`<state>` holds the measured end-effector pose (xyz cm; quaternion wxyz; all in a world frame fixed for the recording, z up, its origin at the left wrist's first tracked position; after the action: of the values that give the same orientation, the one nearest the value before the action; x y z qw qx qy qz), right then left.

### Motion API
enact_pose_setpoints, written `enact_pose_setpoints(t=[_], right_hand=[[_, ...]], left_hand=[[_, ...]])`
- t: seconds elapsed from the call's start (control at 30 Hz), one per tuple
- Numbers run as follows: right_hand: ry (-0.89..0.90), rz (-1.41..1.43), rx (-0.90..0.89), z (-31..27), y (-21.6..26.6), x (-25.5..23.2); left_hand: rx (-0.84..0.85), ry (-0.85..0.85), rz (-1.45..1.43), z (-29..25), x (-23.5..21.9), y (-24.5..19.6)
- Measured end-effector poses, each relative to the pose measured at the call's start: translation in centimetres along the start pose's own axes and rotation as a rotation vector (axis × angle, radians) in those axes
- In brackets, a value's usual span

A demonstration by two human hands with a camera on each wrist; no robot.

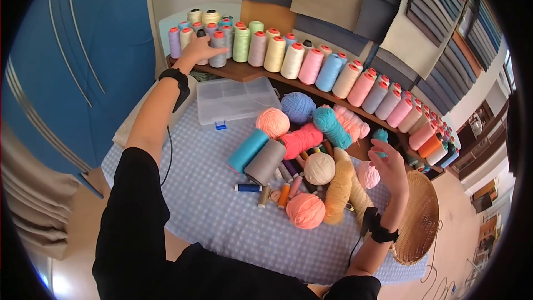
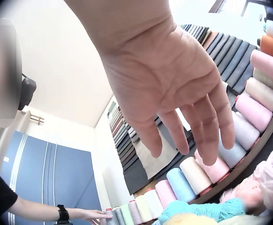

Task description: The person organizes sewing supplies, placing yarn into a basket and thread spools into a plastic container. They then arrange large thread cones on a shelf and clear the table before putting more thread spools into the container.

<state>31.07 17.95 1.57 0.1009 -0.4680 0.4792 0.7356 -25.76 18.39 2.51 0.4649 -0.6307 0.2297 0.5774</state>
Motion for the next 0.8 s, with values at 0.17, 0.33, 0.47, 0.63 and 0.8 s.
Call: enact_pose_setpoints(t=[0.17, 0.33, 0.47, 0.63, 0.8], right_hand=[[-0.051, 0.004, -0.001, -0.4, 0.2, -0.2], [-0.015, 0.110, 0.013, -0.6, 0.3, -0.7], [-0.001, 0.011, 0.018, 0.0, -0.2, 0.0], [0.052, 0.152, -0.065, 0.9, -0.7, 2.6], [0.094, 0.020, -0.098, 1.2, 1.1, 4.1]], left_hand=[[0.038, -0.123, -0.076, 0.3, 0.7, 0.1], [0.218, -0.261, 0.007, -6.3, -0.2, -5.1], [0.527, 0.428, -0.519, -14.3, -2.2, -14.8], [0.597, 0.738, -0.433, -18.4, 2.0, -24.1], [0.605, 0.798, -0.131, -16.8, 7.2, -26.6]])
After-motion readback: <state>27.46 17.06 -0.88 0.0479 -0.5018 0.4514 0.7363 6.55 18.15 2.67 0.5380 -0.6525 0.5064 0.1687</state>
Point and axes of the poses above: each hand's wrist, its own z-axis towards the middle knuckle, its own x-axis out of the palm, y = z × x, the point moved 2 cm from there along z, towards the middle knuckle, and after that the axes turned 14 degrees about y, right-handed, at the moved point
